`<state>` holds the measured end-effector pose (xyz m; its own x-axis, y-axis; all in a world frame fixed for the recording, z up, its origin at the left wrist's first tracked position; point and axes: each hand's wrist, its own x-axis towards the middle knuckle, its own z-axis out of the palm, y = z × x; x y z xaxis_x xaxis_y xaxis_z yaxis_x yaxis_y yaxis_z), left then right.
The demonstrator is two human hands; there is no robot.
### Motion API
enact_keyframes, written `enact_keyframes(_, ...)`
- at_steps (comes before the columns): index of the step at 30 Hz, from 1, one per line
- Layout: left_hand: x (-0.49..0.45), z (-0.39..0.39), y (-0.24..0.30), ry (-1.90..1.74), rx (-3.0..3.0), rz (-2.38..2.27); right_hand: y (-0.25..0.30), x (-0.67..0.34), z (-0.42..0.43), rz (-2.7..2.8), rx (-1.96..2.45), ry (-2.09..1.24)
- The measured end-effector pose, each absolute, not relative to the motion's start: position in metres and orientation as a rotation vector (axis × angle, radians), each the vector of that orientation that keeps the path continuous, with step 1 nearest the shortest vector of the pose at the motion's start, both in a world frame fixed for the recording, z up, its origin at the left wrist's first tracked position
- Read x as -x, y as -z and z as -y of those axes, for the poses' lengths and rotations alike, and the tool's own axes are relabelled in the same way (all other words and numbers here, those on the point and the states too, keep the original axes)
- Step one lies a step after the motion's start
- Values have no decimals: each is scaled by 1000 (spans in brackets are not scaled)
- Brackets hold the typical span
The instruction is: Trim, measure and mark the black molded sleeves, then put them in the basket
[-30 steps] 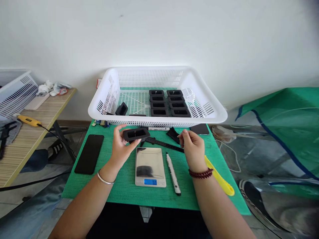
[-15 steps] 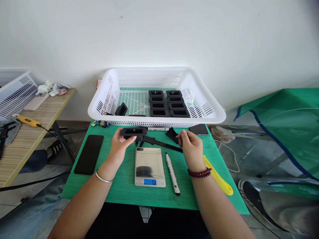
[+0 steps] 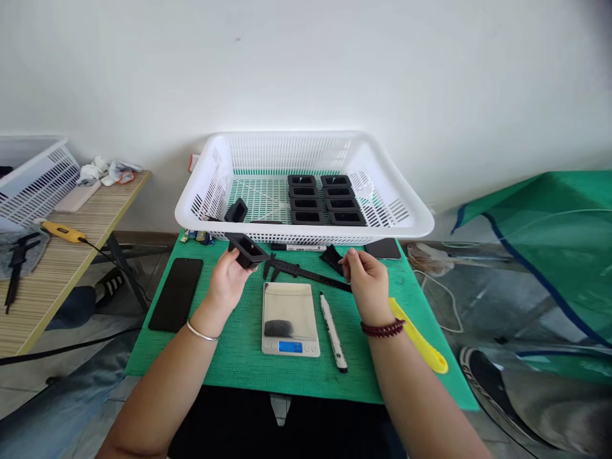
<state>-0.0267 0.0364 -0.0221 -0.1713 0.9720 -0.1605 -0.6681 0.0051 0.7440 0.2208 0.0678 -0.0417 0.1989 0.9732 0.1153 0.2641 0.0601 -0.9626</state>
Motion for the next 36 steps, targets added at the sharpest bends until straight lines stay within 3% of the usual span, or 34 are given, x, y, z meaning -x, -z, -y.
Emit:
enact_keyframes(21,28,-35,13,-1528,-430,-792,48,-218,-71,1271,1408,-831)
enact_keyframes(36,29,-39,26,-1581,-362,-1036,50,-216,-72,1325,1431,-810)
